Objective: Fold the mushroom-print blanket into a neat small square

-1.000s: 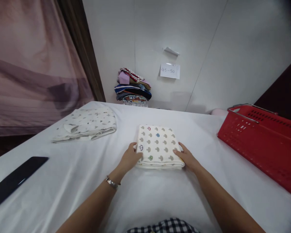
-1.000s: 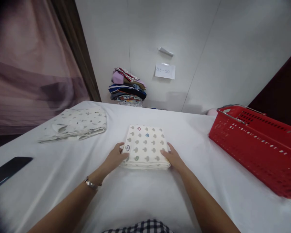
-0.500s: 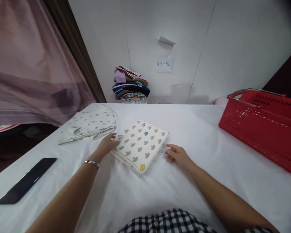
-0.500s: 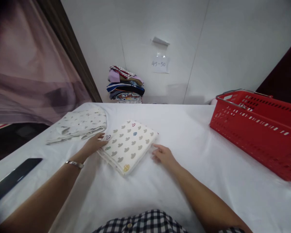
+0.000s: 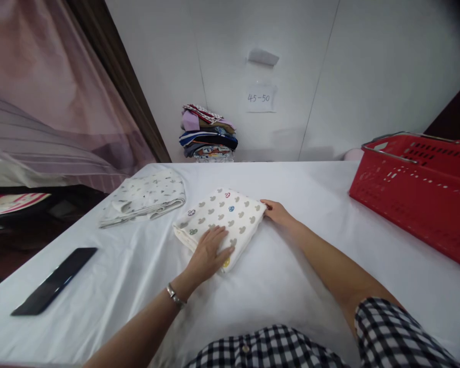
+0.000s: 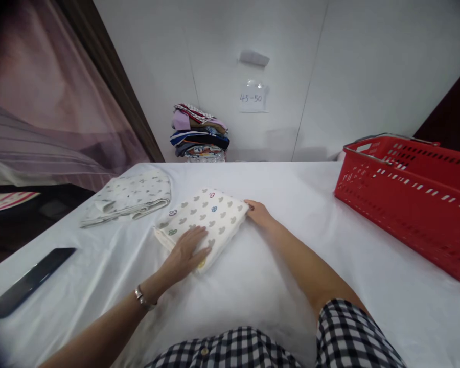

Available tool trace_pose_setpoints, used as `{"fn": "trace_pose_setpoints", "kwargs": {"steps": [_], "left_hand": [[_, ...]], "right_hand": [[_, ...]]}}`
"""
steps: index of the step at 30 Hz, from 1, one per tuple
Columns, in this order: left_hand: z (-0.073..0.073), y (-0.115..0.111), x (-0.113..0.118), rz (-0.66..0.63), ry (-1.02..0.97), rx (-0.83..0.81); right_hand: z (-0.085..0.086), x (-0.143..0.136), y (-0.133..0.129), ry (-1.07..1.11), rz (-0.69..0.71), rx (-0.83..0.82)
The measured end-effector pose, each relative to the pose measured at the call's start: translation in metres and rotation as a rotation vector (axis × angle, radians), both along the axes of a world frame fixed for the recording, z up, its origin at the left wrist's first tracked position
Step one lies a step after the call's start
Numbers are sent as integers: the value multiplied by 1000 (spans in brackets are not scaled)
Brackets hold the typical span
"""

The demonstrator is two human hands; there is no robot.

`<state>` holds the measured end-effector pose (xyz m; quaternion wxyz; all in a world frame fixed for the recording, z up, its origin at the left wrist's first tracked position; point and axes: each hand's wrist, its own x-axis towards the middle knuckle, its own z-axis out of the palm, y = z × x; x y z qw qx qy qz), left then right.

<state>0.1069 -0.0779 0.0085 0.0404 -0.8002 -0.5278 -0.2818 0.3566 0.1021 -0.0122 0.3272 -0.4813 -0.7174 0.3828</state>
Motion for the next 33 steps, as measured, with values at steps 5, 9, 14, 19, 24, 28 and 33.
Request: {"fn": "trace_pose_setpoints", "kwargs": {"steps": [5,9,14,19,24,28,33], "left_hand": [[-9,-3,-1,47,84,-108],[-6,-3,2,64,94,-164],[-2,-4,5,77,66,-209],[3,-12,10,53,77,-213],[4,-16,14,1,147,-224],[5,-18,16,8,129,-213],[14,-21,11,21,68,-248]], "right_hand": [[-2,4,9,14,7,140],[-4,10,8,-77,48,211],[-6,12,6,-110,65,209],[-8,10,3,-218,36,251],[-7,6,4,-214,4,256],[-12,7,6,-229,10,272],[-10,12,0,-289,-14,289]]}}
